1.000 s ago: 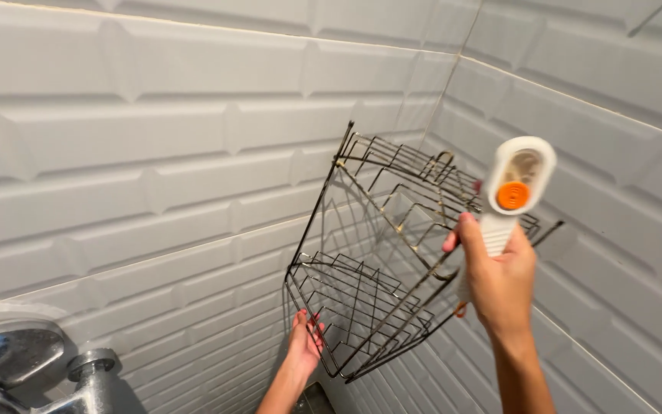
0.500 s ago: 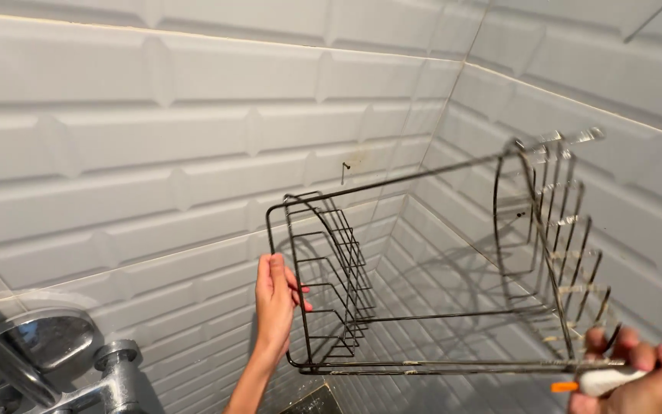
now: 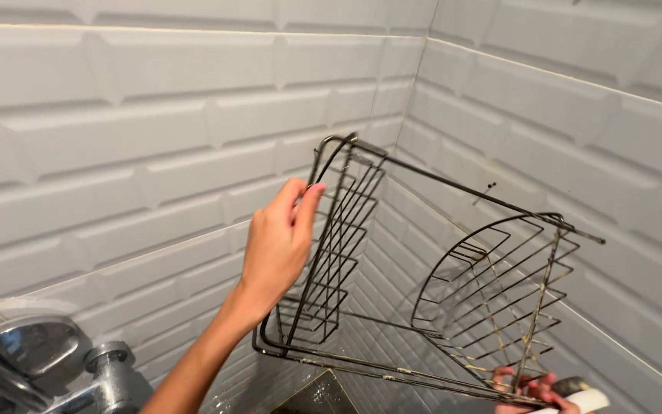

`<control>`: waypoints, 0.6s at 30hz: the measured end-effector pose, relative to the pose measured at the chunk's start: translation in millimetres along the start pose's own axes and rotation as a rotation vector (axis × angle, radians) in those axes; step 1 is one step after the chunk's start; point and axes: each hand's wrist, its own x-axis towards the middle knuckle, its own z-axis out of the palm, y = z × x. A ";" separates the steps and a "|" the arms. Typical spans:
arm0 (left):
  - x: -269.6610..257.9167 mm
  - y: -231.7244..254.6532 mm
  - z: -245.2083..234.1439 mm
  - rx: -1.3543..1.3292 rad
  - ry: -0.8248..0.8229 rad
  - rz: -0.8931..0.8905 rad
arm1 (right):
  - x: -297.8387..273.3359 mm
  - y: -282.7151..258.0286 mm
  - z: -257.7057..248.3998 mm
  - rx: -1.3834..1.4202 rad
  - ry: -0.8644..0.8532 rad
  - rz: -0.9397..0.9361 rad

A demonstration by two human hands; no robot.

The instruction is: Scrubbing a metal shower rack with a brush, rinsing it with a handheld shower head, and attempting to mount it back on the wall.

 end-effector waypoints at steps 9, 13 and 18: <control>20.7 70.7 25.2 0.133 -0.022 0.649 | 53.6 74.5 -90.2 -0.275 -0.311 0.434; 13.9 87.2 31.2 0.280 0.003 0.732 | 38.7 104.0 -82.1 -0.191 -0.147 0.651; 4.8 96.1 23.3 0.186 -0.193 0.753 | 41.2 133.4 -82.9 0.196 0.116 1.106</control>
